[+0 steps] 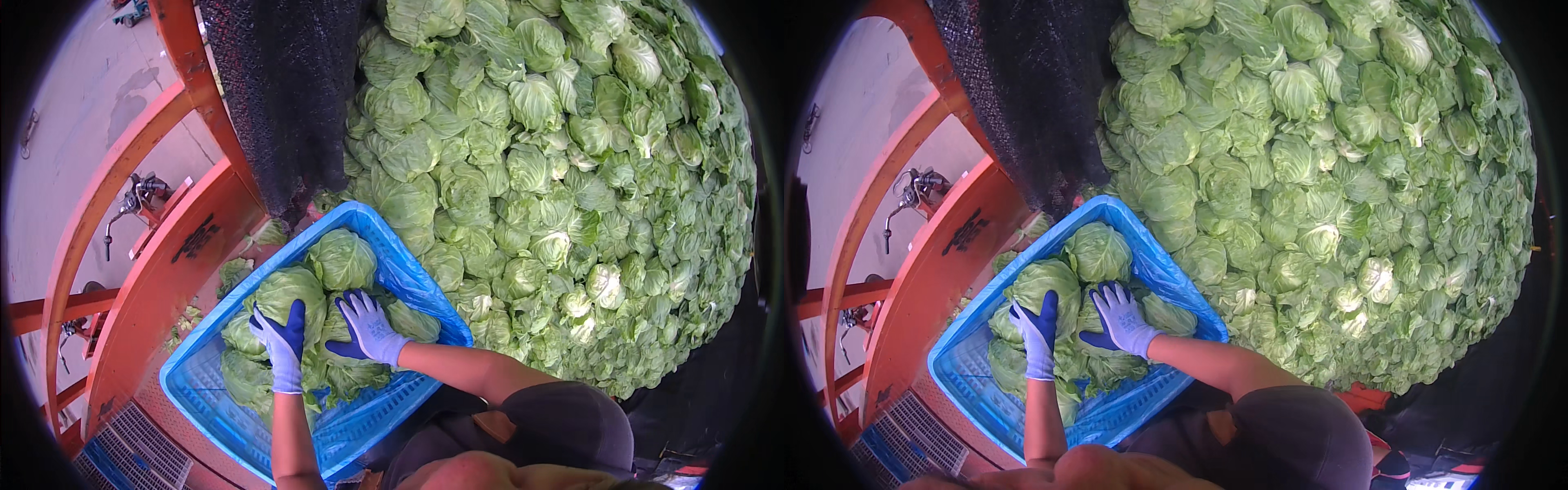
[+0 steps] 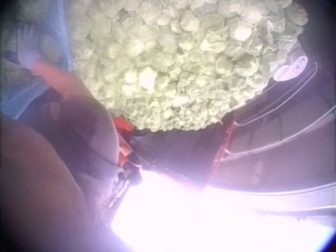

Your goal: The person picks cabbages from a large pile on a truck bed and places them into a blue plastic crate lined with a blue bag. They repeat this process, filling the crate and then moving it aside to continue packing more cabbages.

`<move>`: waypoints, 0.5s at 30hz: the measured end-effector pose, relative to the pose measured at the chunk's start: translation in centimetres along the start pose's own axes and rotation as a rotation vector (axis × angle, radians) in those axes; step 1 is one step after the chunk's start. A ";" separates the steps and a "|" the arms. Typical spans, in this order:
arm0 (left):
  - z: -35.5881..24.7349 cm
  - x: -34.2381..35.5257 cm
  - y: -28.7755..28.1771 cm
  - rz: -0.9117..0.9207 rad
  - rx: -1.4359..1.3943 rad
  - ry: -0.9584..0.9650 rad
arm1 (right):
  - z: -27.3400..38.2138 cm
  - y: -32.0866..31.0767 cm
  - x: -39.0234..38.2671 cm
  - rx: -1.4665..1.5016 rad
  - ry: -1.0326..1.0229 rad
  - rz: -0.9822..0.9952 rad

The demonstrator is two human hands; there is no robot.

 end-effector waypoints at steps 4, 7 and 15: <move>0.2 1.8 2.3 0.015 0.188 -0.044 | -0.2 1.6 0.9 -0.094 0.083 0.037; 0.9 1.1 1.9 -0.009 0.184 -0.055 | -0.1 1.8 0.2 -0.069 0.035 0.004; 2.1 3.6 1.5 -0.102 0.073 -0.044 | 0.9 1.9 2.3 -0.047 0.050 0.029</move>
Point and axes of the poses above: each hand's wrist, its own x-axis towards the middle knuckle, its own y-axis out of the palm, z = x × y, the point moved 5 cm from there along x, towards the middle knuckle, and after that the axes turned 12 degrees about y, right-handed, at the moved point
